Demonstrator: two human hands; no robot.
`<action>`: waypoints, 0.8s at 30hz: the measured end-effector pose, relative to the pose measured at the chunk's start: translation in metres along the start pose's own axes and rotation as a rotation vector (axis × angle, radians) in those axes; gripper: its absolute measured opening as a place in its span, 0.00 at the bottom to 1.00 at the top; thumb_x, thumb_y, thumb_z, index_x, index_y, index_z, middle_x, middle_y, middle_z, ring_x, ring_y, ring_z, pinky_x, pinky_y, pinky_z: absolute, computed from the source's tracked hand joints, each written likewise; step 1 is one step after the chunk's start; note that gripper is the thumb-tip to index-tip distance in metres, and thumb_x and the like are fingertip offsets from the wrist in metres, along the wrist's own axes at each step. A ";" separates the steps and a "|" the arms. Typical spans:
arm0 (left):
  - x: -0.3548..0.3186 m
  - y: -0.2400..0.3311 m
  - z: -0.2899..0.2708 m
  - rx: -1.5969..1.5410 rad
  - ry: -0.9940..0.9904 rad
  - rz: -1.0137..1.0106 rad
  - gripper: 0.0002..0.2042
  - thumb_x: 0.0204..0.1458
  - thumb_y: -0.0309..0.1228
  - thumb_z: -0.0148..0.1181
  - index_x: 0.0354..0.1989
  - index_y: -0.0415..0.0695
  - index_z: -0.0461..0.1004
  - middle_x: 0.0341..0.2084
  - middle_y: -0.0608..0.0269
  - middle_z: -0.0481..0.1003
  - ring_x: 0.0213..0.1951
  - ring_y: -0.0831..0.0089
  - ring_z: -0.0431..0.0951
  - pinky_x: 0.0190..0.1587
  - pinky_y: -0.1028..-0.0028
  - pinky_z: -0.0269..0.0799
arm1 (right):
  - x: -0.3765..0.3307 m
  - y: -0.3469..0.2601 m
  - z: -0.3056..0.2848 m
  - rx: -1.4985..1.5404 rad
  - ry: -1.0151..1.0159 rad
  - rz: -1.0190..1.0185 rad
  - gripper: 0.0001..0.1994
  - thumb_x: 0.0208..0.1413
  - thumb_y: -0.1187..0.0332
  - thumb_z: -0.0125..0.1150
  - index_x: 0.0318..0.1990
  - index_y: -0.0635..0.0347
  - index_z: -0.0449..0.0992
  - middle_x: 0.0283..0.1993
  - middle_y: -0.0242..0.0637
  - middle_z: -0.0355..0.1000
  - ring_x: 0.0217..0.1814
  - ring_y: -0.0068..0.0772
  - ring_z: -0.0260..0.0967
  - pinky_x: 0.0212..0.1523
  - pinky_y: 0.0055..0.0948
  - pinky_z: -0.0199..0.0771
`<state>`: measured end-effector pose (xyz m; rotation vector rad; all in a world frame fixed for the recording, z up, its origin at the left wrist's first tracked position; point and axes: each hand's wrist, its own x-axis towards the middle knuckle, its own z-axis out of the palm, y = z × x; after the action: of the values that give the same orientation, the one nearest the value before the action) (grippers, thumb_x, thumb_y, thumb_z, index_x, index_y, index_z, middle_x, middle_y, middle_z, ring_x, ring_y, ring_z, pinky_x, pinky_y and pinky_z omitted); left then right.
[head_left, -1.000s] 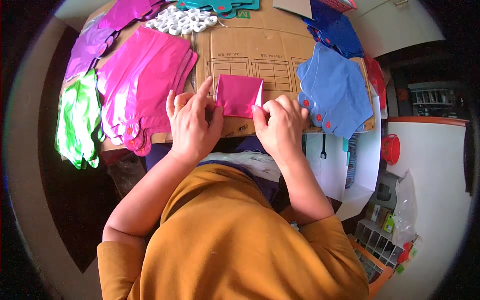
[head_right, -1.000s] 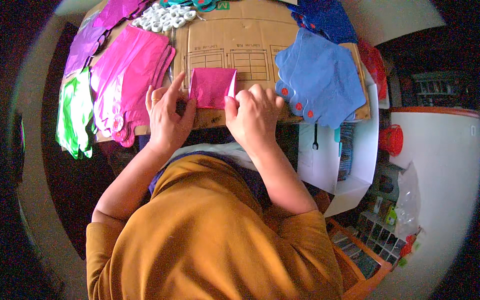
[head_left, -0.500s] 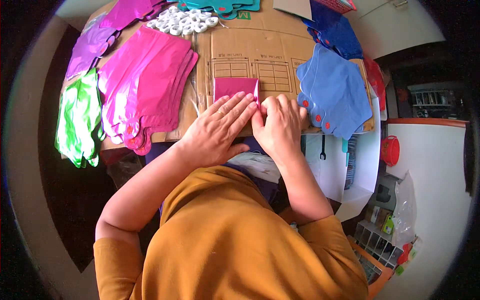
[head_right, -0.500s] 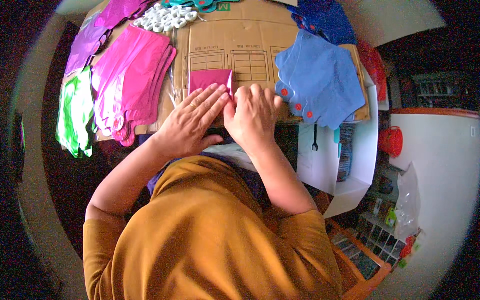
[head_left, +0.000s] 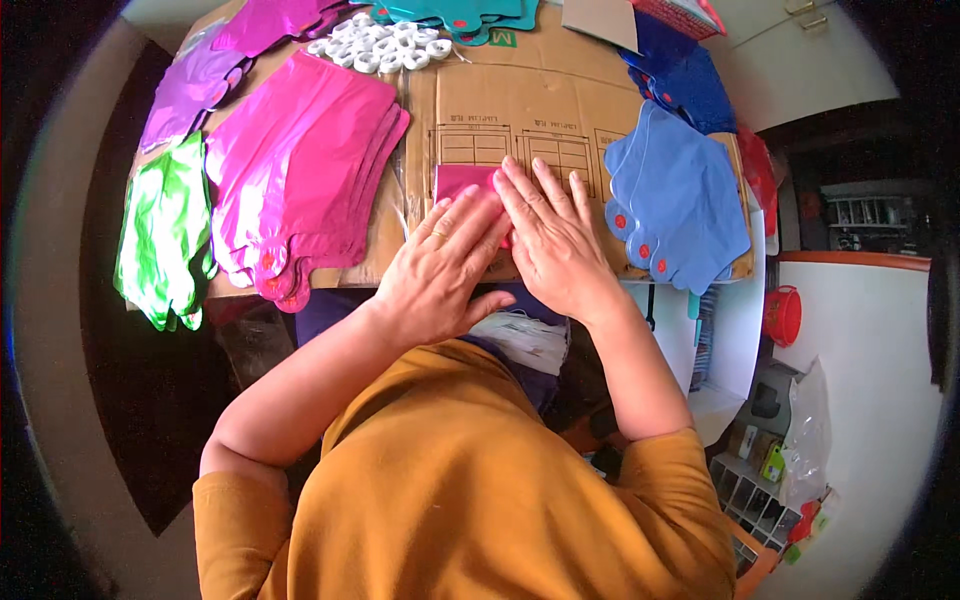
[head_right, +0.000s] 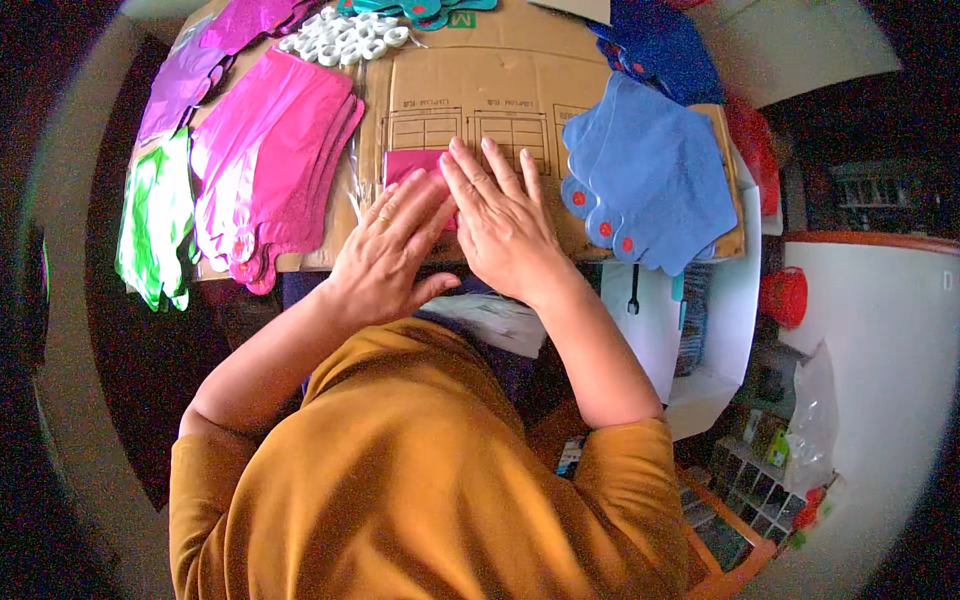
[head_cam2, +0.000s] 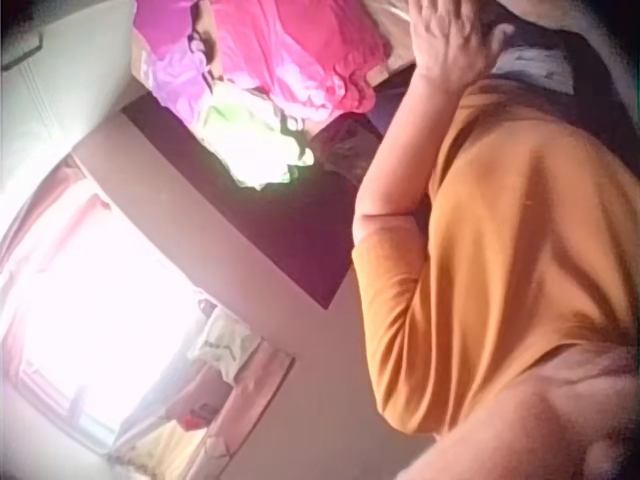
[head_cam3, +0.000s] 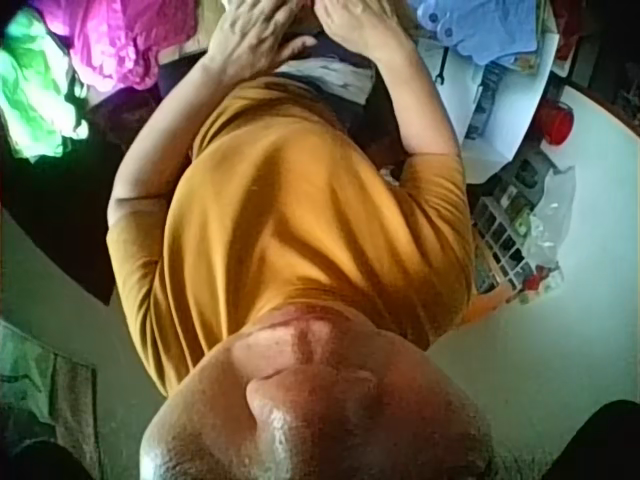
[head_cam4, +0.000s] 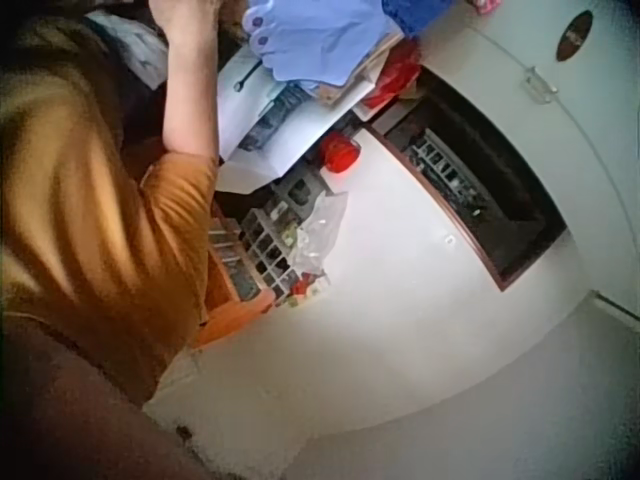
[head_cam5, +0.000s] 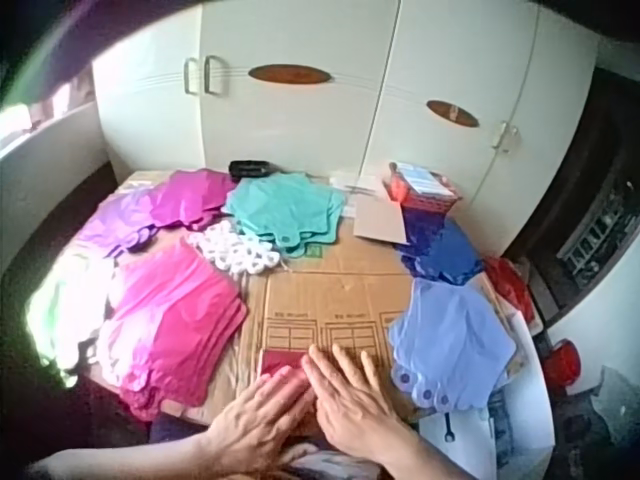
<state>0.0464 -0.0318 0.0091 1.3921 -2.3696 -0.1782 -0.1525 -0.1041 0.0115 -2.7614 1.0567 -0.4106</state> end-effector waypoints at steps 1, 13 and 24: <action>-0.001 0.001 0.001 -0.001 0.028 -0.036 0.40 0.56 0.58 0.57 0.71 0.42 0.60 0.71 0.39 0.54 0.72 0.44 0.54 0.74 0.49 0.48 | 0.000 0.000 0.000 -0.005 -0.003 -0.006 0.31 0.63 0.67 0.51 0.74 0.56 0.56 0.79 0.39 0.50 0.81 0.50 0.44 0.77 0.60 0.35; -0.006 0.007 -0.006 0.128 -0.013 -0.121 0.37 0.56 0.61 0.55 0.73 0.62 0.61 0.73 0.40 0.50 0.73 0.40 0.50 0.73 0.48 0.46 | 0.000 0.003 -0.004 -0.024 -0.023 -0.031 0.31 0.64 0.64 0.51 0.74 0.55 0.56 0.80 0.39 0.48 0.81 0.50 0.43 0.76 0.64 0.35; -0.016 -0.007 -0.027 -0.463 0.403 -0.635 0.26 0.50 0.40 0.71 0.55 0.40 0.74 0.45 0.49 0.74 0.48 0.52 0.75 0.56 0.58 0.68 | -0.001 -0.001 -0.001 0.028 0.012 -0.021 0.31 0.63 0.64 0.54 0.74 0.54 0.57 0.79 0.40 0.49 0.80 0.51 0.45 0.77 0.62 0.34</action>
<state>0.0696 -0.0195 0.0271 1.6895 -1.3947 -0.5212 -0.1525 -0.1027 0.0126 -2.7512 1.0168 -0.4425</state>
